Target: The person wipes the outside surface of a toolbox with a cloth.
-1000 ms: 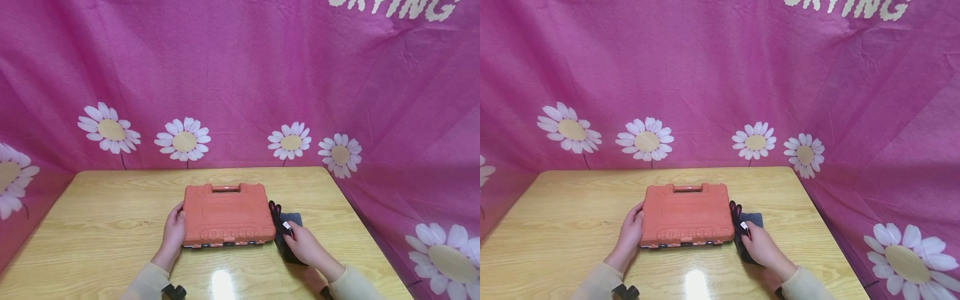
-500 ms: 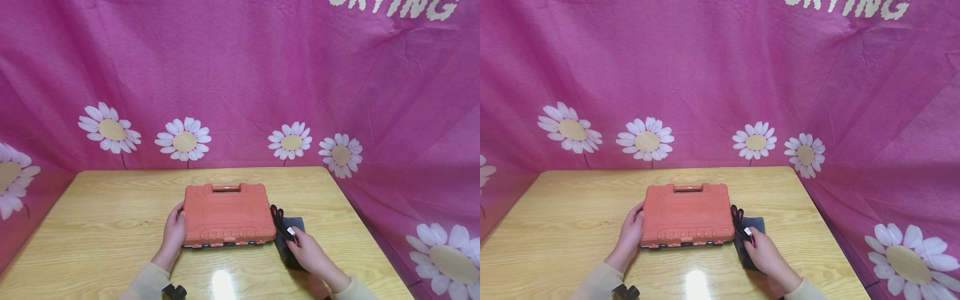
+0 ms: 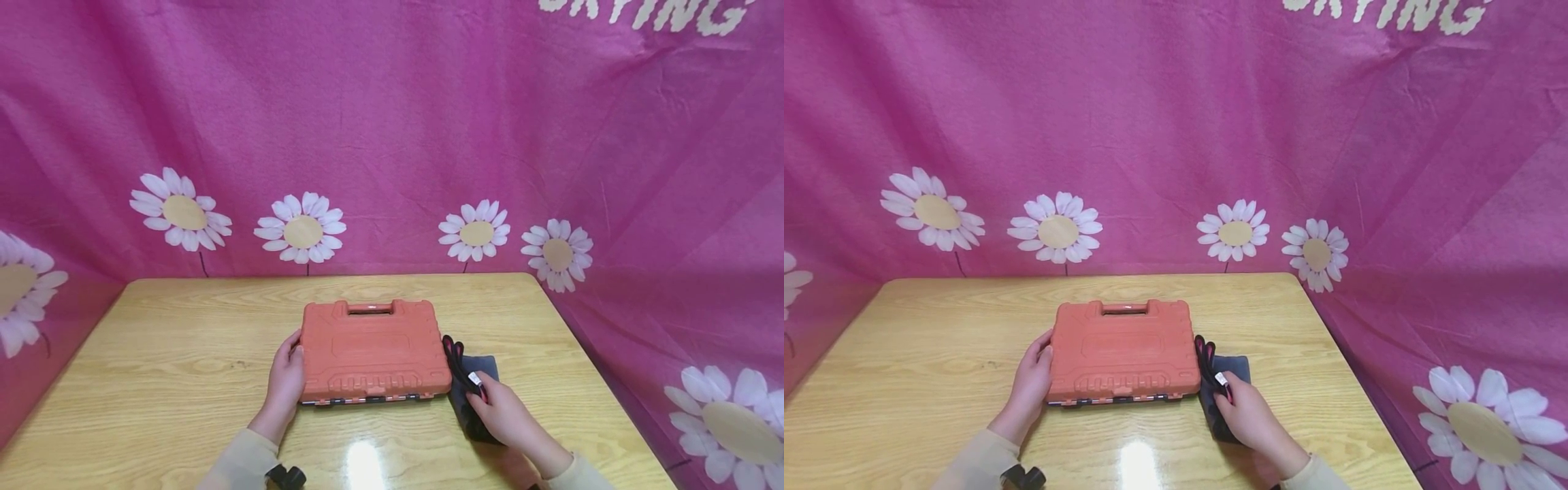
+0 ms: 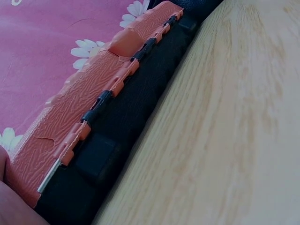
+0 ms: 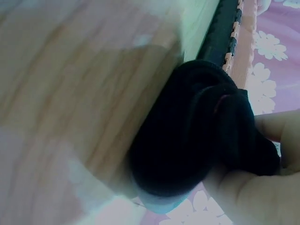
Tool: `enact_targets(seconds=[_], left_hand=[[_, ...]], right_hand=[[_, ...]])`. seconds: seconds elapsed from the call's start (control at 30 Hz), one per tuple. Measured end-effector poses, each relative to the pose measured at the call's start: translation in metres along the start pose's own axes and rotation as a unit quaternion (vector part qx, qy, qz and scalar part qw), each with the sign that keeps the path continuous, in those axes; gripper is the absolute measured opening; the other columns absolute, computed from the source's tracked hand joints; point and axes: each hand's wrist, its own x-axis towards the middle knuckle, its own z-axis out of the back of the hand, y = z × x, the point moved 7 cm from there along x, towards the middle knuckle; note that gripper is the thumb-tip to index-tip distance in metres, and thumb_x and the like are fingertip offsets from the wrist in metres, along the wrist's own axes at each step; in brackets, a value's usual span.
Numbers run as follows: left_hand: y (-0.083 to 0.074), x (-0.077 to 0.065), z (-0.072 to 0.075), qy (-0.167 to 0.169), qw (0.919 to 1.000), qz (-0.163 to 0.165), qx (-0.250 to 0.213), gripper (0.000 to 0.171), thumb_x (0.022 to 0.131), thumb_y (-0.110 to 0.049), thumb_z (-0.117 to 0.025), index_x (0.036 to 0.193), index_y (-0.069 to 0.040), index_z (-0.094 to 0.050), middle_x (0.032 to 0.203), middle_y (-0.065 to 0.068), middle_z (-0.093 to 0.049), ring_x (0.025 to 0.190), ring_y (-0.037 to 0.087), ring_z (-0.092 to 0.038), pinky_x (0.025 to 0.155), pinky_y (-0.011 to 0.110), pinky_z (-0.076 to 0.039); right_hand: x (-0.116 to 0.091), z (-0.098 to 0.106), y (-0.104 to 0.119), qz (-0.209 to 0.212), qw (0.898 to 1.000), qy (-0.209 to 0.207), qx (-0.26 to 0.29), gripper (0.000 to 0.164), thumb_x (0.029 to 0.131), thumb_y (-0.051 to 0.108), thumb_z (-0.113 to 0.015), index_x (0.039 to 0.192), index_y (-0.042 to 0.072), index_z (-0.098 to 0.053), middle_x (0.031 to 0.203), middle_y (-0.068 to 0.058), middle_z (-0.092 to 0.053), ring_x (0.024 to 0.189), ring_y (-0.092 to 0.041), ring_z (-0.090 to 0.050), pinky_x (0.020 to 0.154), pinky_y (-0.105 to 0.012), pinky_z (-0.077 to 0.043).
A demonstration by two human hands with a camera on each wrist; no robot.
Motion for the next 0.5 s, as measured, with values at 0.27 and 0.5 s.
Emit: enact_targets(seconds=[0.27, 0.5], left_hand=[[0.0006, 0.0002, -0.0002, 0.001, 1.0000, -0.002, 0.003, 0.045, 0.104, -0.012, -0.028, 0.148, -0.003, -0.028, 0.153, 0.023, -0.028, 0.136, 0.033, -0.028, 0.115, 0.052, -0.027], [-0.0001, 0.0001, 0.0002, -0.002, 1.0000, 0.000, 0.008, 0.045, 0.104, -0.013, -0.027, 0.149, -0.005, -0.028, 0.153, 0.022, -0.029, 0.136, 0.032, -0.028, 0.114, 0.052, -0.028]], right_hand=[[-0.0037, 0.0026, 0.0044, 0.007, 1.000, 0.014, -0.024, 0.018, 0.081, 0.003, -0.065, 0.077, 0.012, -0.050, 0.053, 0.006, -0.035, 0.047, -0.008, -0.031, 0.044, -0.023, -0.026], [-0.0063, 0.0011, 0.0093, 0.003, 0.999, 0.043, -0.017, 0.010, 0.080, 0.003, -0.061, 0.080, 0.010, -0.054, 0.057, 0.004, -0.039, 0.054, -0.011, -0.042, 0.047, -0.025, -0.035]])
